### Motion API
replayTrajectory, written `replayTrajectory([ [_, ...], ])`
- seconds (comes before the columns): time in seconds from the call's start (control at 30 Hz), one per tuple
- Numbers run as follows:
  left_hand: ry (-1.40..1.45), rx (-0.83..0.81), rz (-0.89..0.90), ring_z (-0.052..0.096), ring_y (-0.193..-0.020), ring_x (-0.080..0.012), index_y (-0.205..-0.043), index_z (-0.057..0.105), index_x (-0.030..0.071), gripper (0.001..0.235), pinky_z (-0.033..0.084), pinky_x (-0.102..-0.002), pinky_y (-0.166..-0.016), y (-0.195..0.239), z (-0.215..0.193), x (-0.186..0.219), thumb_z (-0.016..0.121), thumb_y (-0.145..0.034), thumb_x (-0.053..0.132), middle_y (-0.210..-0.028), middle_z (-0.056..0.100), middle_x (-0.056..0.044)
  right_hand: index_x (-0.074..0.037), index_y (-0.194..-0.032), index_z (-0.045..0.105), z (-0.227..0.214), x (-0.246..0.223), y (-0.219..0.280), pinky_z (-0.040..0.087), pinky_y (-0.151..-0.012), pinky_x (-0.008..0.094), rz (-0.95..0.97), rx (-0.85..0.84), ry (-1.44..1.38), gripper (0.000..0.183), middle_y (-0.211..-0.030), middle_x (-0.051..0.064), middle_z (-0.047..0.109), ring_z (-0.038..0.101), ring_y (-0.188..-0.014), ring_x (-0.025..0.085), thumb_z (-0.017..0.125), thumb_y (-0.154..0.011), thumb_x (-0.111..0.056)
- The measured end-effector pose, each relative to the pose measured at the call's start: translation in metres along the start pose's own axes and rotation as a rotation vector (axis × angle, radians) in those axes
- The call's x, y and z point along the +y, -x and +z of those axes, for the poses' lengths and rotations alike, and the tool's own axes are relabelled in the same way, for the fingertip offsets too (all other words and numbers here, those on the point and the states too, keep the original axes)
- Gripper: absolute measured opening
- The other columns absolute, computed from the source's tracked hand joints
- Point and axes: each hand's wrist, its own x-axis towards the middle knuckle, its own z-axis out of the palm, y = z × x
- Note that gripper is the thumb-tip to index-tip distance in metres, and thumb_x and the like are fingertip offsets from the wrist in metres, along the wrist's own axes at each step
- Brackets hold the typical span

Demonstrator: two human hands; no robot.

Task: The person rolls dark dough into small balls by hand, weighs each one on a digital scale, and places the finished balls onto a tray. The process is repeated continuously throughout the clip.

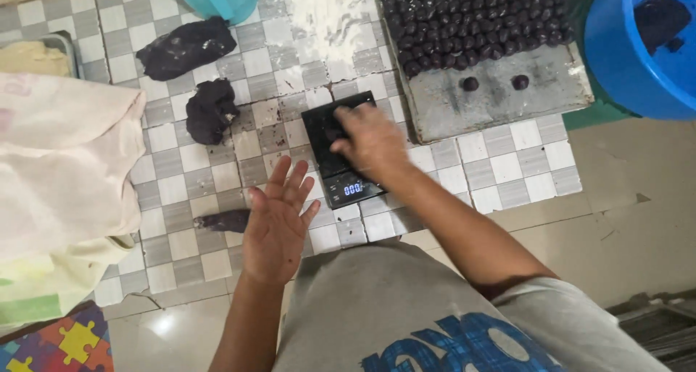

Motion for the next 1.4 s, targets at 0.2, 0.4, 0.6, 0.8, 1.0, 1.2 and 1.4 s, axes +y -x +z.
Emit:
replayTrajectory([
  [0.2, 0.140, 0.245, -0.072, 0.039, -0.123, -0.0219, -0.142, 0.025, 0.027, 0.078, 0.032, -0.040, -0.098, -0.007, -0.031, 0.013, 0.016, -0.078, 0.069, -0.145, 0.033, 0.000, -0.017, -0.095, 0.064, 0.082, -0.036, 0.018, 0.046, -0.073, 0.037, -0.477, 0.267, -0.354, 0.026, -0.085, 0.003, 0.058, 0.057, -0.083, 0.023, 0.048, -0.087, -0.037],
  [0.4, -0.029, -0.255, 0.423, 0.037, -0.127, -0.0304, -0.139, 0.032, 0.013, 0.071, 0.026, -0.043, -0.108, -0.041, -0.002, -0.010, 0.032, -0.088, 0.061, -0.141, 0.035, -0.013, -0.036, -0.151, -0.002, -0.006, -0.161, 0.026, -0.011, -0.123, 0.056, -0.159, 0.947, -0.522, 0.104, -0.155, 0.008, -0.014, -0.010, -0.145, 0.033, 0.001, -0.059, -0.084],
  [0.6, 0.217, -0.573, -0.181, 0.001, -0.143, -0.0237, -0.146, 0.007, 0.027, 0.087, -0.010, -0.058, -0.105, -0.034, 0.038, 0.020, 0.018, -0.074, 0.074, -0.156, 0.003, 0.000, -0.007, -0.111, 0.064, -0.079, -0.098, 0.085, 0.017, -0.102, 0.070, -0.711, -0.191, -0.290, 0.080, -0.120, 0.021, 0.051, 0.036, -0.107, 0.070, 0.036, -0.070, -0.069],
  [0.8, -0.142, -0.677, 0.215, -0.018, -0.147, -0.0239, -0.147, -0.001, 0.017, 0.082, -0.014, -0.053, -0.117, -0.011, 0.092, 0.030, 0.015, -0.089, 0.072, -0.157, -0.014, -0.009, -0.010, -0.147, 0.014, -0.079, -0.029, 0.050, 0.017, -0.123, 0.040, -0.086, 0.289, -1.129, 0.082, -0.155, 0.010, 0.016, 0.016, -0.147, 0.026, 0.017, -0.093, -0.071],
  [1.0, -1.538, -0.043, 0.440, 0.028, -0.133, -0.0390, -0.141, 0.030, 0.012, 0.071, 0.030, -0.055, -0.101, 0.000, -0.007, 0.058, 0.067, -0.082, 0.026, -0.146, 0.030, -0.015, -0.001, -0.112, 0.057, -0.082, 0.027, 0.052, 0.051, -0.090, 0.041, 0.246, 0.027, -2.331, 0.040, -0.112, 0.025, 0.059, 0.058, -0.106, 0.035, 0.062, -0.088, -0.033],
  [1.2, -2.208, 0.172, 0.254, 0.025, -0.137, -0.0313, -0.119, 0.057, 0.027, 0.051, 0.022, -0.060, -0.105, 0.007, -0.118, -0.041, 0.070, -0.071, 0.040, -0.134, 0.047, 0.003, -0.004, -0.143, 0.028, -0.057, 0.020, 0.017, 0.012, -0.117, 0.043, -0.232, 0.555, -0.488, 0.066, -0.148, 0.014, 0.029, 0.020, -0.139, 0.025, 0.065, -0.088, -0.007],
  [1.4, -1.902, 0.304, 0.790, 0.043, -0.125, -0.0278, -0.090, 0.064, 0.022, 0.025, 0.023, -0.054, -0.104, 0.006, -0.135, -0.049, 0.057, -0.083, 0.046, -0.117, 0.058, 0.005, -0.019, -0.129, 0.049, 0.051, -0.099, 0.057, 0.047, -0.091, 0.047, -0.091, -0.280, -0.631, 0.062, -0.115, 0.014, 0.056, 0.057, -0.107, 0.036, 0.066, -0.077, -0.049],
])
